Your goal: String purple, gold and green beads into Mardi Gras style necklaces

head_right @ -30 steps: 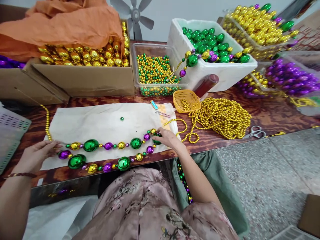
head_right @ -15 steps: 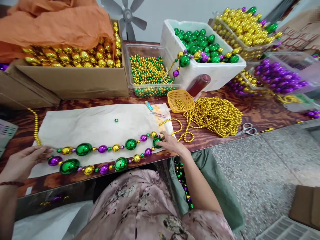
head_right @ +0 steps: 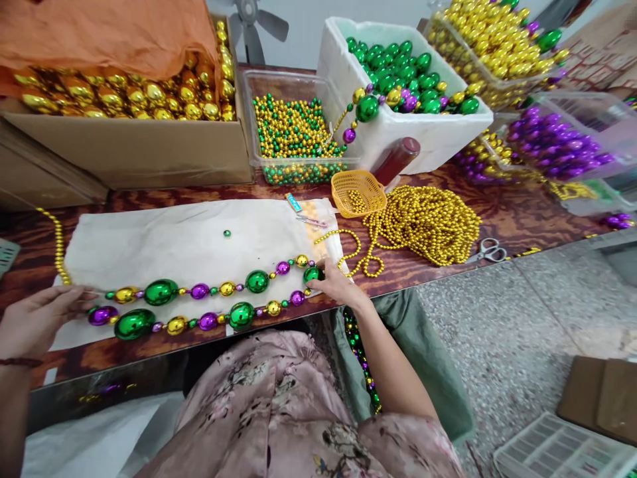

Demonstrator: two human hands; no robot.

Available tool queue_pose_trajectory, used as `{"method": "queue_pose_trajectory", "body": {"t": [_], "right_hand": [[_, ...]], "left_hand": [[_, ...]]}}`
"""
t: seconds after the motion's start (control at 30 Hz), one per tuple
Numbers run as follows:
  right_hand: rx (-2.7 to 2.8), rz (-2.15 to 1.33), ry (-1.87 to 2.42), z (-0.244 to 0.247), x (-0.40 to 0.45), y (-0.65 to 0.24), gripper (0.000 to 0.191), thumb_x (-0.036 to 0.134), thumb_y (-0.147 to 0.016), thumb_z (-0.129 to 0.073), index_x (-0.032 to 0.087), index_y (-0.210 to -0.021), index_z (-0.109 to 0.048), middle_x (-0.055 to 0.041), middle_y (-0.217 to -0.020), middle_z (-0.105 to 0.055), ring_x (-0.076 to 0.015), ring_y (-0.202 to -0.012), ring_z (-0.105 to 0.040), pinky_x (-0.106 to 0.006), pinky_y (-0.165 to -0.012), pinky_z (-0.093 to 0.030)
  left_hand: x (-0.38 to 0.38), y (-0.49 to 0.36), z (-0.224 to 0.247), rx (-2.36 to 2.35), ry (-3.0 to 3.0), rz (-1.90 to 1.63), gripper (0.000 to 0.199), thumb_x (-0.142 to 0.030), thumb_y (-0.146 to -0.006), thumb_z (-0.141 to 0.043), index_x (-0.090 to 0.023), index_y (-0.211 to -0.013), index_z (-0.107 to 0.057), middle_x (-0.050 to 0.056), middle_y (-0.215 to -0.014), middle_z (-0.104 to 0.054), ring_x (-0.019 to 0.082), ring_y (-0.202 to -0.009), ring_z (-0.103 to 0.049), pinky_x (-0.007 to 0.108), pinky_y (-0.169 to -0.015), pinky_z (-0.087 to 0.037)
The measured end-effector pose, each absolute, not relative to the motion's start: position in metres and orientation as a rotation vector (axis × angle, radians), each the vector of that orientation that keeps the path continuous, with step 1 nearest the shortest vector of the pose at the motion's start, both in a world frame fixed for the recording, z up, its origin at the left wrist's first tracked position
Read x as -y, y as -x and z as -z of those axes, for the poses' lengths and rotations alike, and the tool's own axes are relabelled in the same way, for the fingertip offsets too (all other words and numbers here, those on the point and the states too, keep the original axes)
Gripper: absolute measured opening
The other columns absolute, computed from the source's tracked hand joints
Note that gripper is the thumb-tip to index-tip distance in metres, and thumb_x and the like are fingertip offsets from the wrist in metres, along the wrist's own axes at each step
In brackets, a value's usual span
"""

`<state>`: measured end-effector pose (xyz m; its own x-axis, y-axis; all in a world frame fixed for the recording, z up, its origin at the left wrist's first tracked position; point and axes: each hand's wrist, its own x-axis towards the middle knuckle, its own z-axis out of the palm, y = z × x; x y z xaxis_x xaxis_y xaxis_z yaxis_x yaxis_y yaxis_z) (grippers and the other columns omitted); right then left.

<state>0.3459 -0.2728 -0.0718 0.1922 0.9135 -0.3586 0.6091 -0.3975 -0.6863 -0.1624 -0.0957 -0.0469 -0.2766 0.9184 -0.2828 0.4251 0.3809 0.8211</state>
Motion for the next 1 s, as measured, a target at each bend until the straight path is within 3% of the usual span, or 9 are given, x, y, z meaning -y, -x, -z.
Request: {"method": "queue_pose_trajectory", "body": {"t": [0.23, 0.5, 1.0], "right_hand": [[1.542, -1.027, 2.075, 0.067, 0.274, -0.350, 0.033, 0.033, -0.081, -0.066, 0.018, -0.111, -0.064, -0.0069, -0.106, -0.071, -0.0229, -0.095, -0.065, -0.035, -0.083, -0.052], [1.660, -0.920, 2.133, 0.064, 0.275, -0.351, 0.032, 0.031, -0.084, -0.065, 0.018, -0.113, -0.069, -0.0098, -0.110, -0.072, -0.0261, -0.099, -0.066, -0.037, -0.086, -0.052], [1.815, -0.823, 2.129, 0.068, 0.269, -0.369, 0.049, 0.029, -0.082, -0.063, 0.015, -0.129, -0.064, -0.0151, -0.121, -0.068, -0.0307, -0.110, -0.065, -0.042, -0.098, -0.051]], "left_hand": [[0.099, 0.165, 0.053, -1.832, -1.242, -0.785, 0.025, -0.047, -0.055, -0.070, -0.028, -0.069, -0.065, 0.001, -0.066, -0.073, 0.031, -0.086, -0.073, 0.033, -0.051, -0.053], [0.092, 0.164, 0.052, -1.857, -1.100, -0.843, 0.018, -0.029, -0.052, -0.070, -0.020, -0.068, -0.068, -0.003, -0.063, -0.068, 0.013, -0.057, -0.060, 0.022, -0.049, -0.049], [0.093, 0.160, 0.047, -1.821, -0.962, -0.849, 0.012, -0.018, -0.064, -0.068, -0.012, -0.075, -0.066, -0.001, -0.064, -0.067, 0.010, -0.055, -0.058, 0.020, -0.054, -0.045]]}}
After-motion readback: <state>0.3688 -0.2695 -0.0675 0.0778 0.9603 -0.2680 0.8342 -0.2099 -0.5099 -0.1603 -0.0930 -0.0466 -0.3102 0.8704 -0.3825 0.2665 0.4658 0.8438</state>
